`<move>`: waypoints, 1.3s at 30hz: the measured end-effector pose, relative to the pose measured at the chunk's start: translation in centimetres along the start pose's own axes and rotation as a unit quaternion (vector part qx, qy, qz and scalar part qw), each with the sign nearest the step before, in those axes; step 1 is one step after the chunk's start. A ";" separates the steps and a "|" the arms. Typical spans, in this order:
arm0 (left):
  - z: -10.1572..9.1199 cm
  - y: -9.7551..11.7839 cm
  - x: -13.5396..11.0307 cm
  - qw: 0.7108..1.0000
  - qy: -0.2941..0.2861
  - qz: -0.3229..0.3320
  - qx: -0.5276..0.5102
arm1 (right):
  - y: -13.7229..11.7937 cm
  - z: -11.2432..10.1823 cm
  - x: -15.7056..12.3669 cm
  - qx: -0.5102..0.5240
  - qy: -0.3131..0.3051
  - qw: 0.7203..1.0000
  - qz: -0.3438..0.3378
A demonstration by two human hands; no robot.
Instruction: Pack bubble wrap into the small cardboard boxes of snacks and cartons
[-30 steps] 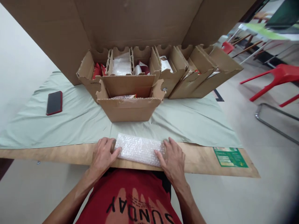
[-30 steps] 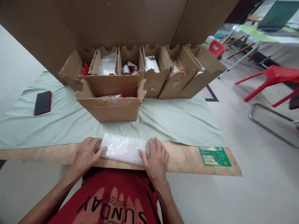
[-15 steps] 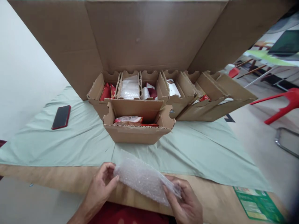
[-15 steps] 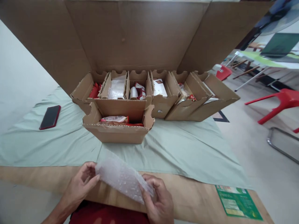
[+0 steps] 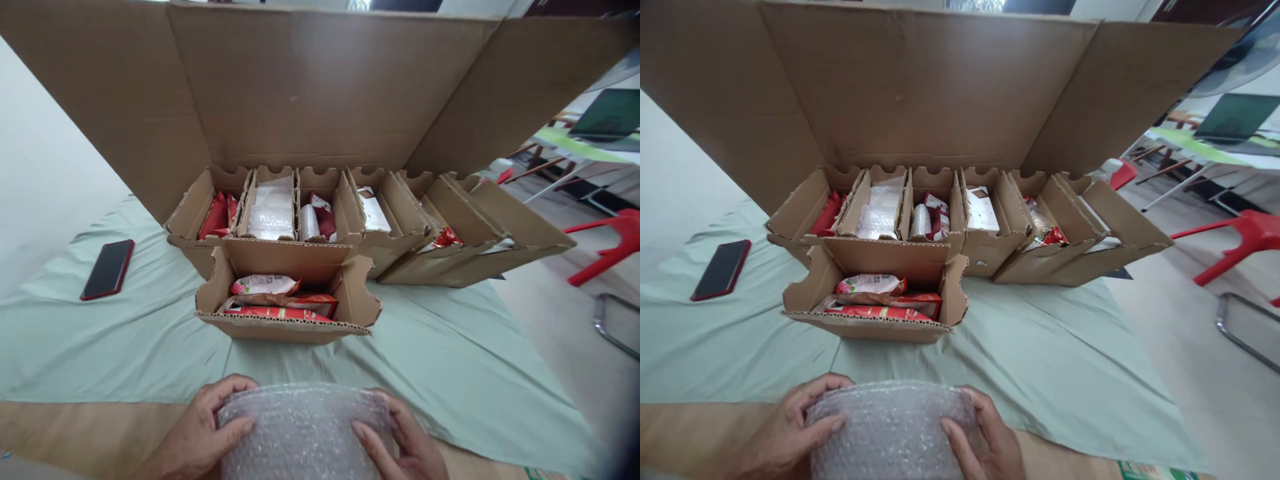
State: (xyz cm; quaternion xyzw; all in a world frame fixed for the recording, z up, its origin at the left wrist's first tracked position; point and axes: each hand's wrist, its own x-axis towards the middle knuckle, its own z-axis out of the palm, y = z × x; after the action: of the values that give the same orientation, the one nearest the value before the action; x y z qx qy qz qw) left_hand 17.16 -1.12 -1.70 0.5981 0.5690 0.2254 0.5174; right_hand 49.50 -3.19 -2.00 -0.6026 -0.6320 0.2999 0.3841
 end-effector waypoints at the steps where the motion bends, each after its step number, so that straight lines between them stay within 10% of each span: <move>1: 0.1 0.2 0.3 1.000 -0.004 -0.001 0.018 | 0.8 0.1 0.6 -0.023 0.001 1.000 0.000; 12: 1.1 -1.1 3.2 0.987 0.052 -0.023 0.150 | 5.5 2.8 2.3 -0.165 0.010 0.985 0.045; 24: -0.5 1.2 2.5 0.955 0.184 0.013 0.231 | 0.7 2.6 -0.5 -0.090 -0.024 0.990 0.103; 39: -0.5 0.9 -1.4 0.964 0.134 -0.038 0.228 | -1.4 3.4 -3.0 -0.114 0.021 0.990 0.077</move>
State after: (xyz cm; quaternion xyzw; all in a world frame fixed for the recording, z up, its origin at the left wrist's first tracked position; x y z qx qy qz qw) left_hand 16.78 -2.04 -0.31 0.6428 0.6916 0.1481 0.2941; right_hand 45.86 -6.01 -2.99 -0.6954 -0.6055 0.2425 0.3017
